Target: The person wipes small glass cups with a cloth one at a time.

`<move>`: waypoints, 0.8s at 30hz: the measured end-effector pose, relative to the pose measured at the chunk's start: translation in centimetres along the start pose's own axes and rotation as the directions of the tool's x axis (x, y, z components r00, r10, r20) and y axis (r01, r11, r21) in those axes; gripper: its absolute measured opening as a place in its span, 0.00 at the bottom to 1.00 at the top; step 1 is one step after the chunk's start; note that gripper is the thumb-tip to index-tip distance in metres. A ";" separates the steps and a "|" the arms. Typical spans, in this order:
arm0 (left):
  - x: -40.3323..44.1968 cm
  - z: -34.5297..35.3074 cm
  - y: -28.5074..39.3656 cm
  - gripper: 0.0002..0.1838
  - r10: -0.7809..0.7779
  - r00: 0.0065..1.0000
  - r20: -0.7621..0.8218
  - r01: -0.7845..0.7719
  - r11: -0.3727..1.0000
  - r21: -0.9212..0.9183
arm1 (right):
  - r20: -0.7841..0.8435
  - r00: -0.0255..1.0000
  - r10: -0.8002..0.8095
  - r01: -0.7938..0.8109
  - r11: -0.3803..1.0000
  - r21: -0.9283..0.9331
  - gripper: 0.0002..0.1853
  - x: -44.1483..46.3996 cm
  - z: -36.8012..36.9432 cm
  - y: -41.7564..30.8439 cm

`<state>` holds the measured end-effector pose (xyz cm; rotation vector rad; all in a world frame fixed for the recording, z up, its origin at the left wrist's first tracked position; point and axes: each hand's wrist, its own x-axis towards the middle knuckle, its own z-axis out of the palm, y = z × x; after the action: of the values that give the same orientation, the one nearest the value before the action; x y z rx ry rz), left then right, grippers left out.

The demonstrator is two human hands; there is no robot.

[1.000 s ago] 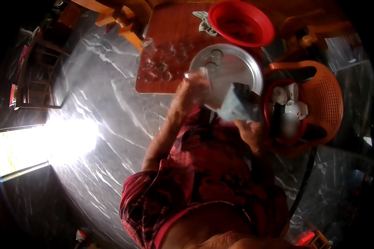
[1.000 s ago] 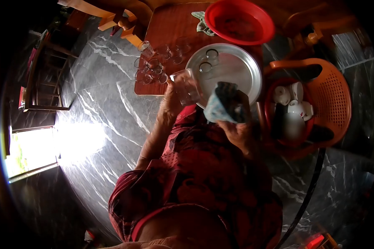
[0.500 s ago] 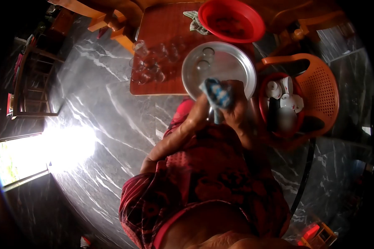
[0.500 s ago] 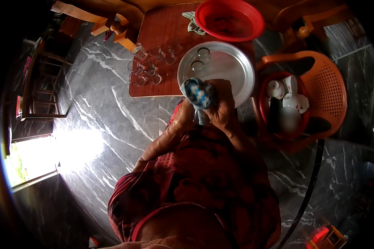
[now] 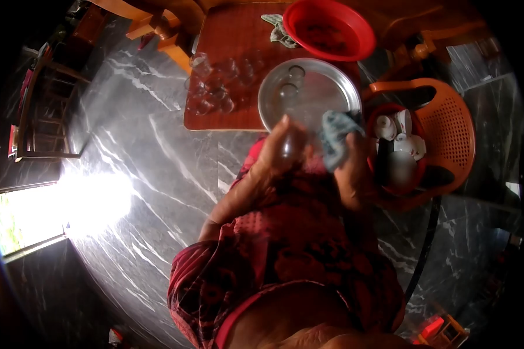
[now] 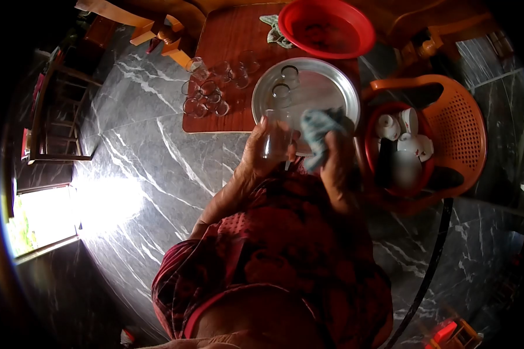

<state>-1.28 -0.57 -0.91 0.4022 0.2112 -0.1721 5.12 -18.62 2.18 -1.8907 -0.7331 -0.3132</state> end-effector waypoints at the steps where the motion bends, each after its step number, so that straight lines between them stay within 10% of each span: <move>1: 0.0 1.5 0.0 0.31 -0.007 1.000 0.003 0.007 1.000 -0.001 | 0.030 0.998 -0.051 0.051 0.999 0.000 0.18 0.0 0.1 -1.0; 3: 0.3 4.6 -0.4 0.25 0.159 0.959 -0.233 -0.136 0.984 0.112 | 0.060 0.988 -0.142 0.145 0.989 -0.033 0.27 0.0 1.2 -2.6; 4: 1.1 3.3 -0.6 0.23 0.130 0.992 0.001 -0.129 0.984 0.119 | -0.046 0.992 -0.118 0.119 0.993 0.019 0.29 -0.2 3.0 -3.9; 12: 0.5 2.3 -1.0 0.28 0.154 0.988 -0.030 -0.125 0.888 0.442 | 0.070 0.928 0.365 -0.353 0.807 0.474 0.30 1.0 3.2 -3.9; 18: -0.1 2.1 -1.0 0.27 0.099 0.995 0.028 -0.102 0.929 0.356 | 0.006 0.994 0.110 -0.098 0.850 0.518 0.28 2.1 3.4 -1.7; 21: 0.3 2.3 -0.9 0.26 0.160 0.987 -0.021 -0.141 0.915 0.378 | 0.156 0.865 0.478 -0.442 0.574 0.689 0.26 2.4 3.6 -2.6; 24: 0.9 2.7 -1.2 0.23 0.305 0.944 -0.124 -0.234 0.886 0.402 | 0.073 0.970 0.233 -0.241 0.862 0.445 0.25 1.9 4.1 -3.7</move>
<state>-0.20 -2.90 0.88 0.8347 0.3022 0.1053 3.84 -13.29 4.12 -1.5146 -0.5188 0.0336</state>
